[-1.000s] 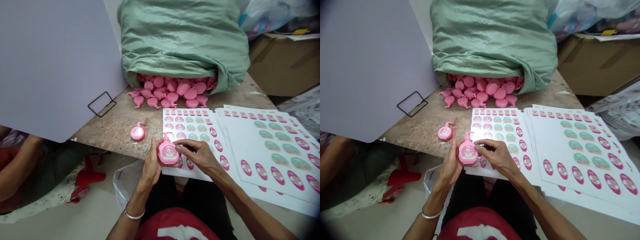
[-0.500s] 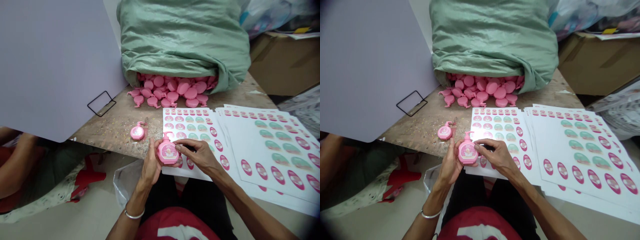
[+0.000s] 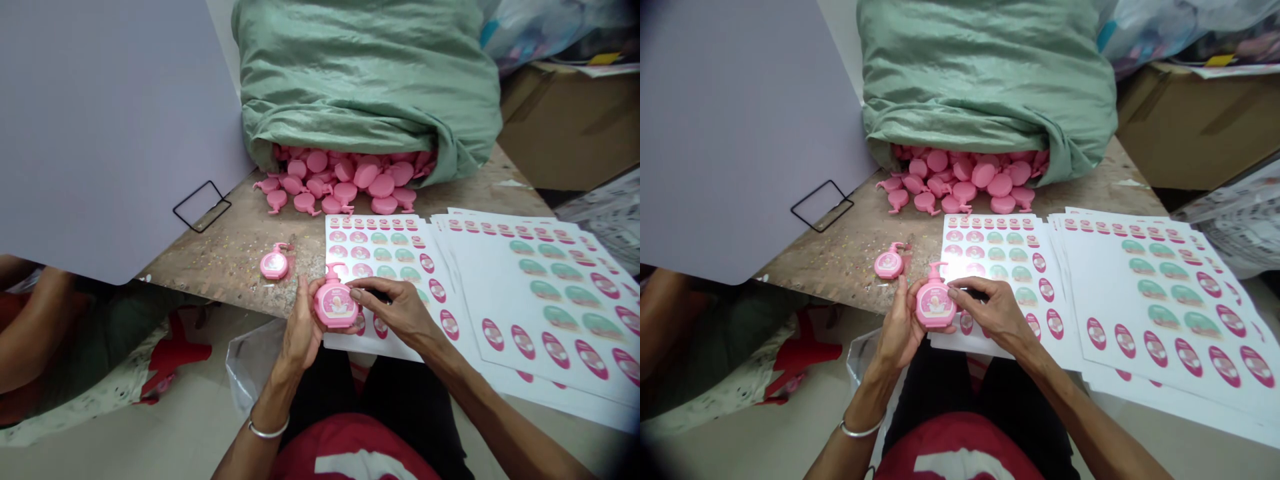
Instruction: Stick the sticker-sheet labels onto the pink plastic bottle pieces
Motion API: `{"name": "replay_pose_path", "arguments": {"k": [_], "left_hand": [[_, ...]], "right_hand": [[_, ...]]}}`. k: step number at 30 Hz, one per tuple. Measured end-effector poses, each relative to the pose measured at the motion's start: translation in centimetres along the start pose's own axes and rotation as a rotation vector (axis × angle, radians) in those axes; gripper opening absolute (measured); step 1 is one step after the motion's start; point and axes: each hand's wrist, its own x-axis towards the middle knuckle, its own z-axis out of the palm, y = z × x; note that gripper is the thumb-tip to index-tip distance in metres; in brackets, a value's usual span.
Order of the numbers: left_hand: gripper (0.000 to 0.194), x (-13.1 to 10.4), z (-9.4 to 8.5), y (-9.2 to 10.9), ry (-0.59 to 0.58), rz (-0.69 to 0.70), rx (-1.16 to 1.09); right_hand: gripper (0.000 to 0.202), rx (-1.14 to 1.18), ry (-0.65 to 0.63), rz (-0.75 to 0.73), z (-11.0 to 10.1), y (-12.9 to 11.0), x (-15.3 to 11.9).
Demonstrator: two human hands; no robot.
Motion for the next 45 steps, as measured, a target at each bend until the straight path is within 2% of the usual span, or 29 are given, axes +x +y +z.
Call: {"name": "replay_pose_path", "arguments": {"k": [16, 28, 38, 45], "left_hand": [[0.052, 0.36, -0.23, -0.22, -0.028, 0.004, 0.021], [0.044, 0.09, 0.24, -0.24, 0.08, 0.023, 0.076], [0.046, 0.02, 0.16, -0.32, 0.02, 0.05, 0.169], [0.043, 0.09, 0.24, -0.24, 0.082, 0.029, 0.116]], "right_hand": [[0.03, 0.013, 0.004, -0.003, 0.07, 0.25, 0.09], [0.03, 0.021, -0.021, -0.027, -0.23, 0.37, 0.14], [0.03, 0.075, -0.054, -0.004, -0.42, 0.15, 0.34], [0.031, 0.076, -0.047, 0.014, -0.36, -0.24, 0.23]]}}
